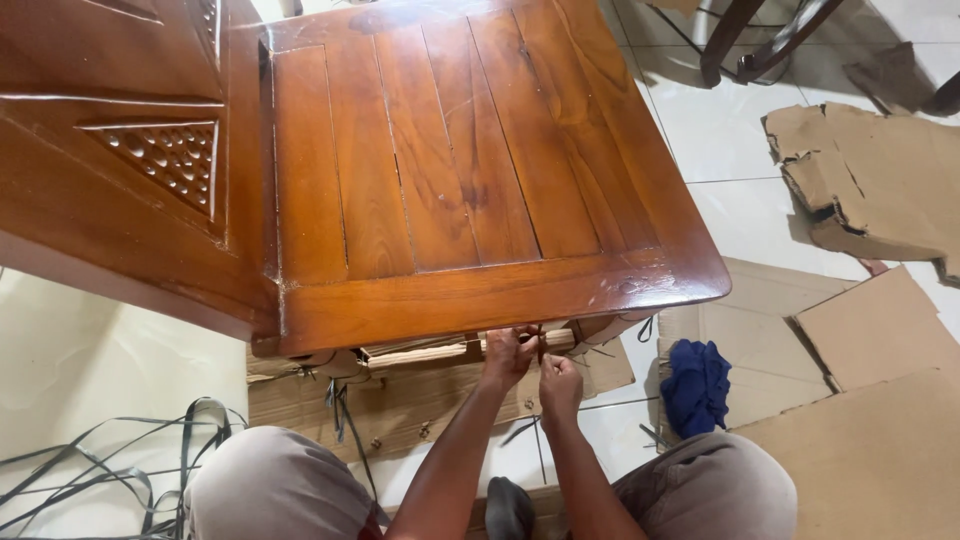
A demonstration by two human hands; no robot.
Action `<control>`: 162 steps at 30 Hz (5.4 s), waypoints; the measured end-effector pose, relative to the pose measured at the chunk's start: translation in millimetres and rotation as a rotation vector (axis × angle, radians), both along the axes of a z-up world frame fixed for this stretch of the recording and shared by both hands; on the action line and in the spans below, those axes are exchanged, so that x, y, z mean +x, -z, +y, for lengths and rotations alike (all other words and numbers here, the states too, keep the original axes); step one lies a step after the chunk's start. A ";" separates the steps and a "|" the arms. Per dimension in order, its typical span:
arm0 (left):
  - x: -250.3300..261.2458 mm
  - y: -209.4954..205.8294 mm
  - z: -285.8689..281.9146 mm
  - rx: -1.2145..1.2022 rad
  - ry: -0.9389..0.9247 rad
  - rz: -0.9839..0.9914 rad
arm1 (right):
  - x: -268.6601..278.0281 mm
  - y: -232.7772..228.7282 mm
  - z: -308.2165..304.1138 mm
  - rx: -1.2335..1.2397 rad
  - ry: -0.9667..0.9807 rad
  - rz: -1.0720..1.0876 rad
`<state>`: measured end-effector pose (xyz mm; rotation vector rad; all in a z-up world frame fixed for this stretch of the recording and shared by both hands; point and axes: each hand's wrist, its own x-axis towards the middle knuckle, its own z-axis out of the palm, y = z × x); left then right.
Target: Wrapping protective straps around the legs of a wooden chair.
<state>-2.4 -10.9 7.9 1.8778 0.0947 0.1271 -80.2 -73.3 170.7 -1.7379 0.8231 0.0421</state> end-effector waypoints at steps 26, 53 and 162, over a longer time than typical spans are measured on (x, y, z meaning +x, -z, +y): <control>-6.0 -16.2 26.0 0.171 0.186 -0.134 | 65.4 18.8 -25.5 -0.334 -0.371 -0.077; -21.6 -87.7 32.1 0.208 0.299 -0.086 | 7.0 101.5 -21.7 0.197 -0.014 0.002; -13.2 -74.9 17.8 -0.128 0.208 0.045 | -1.0 -36.3 -26.1 -0.764 -0.349 -0.610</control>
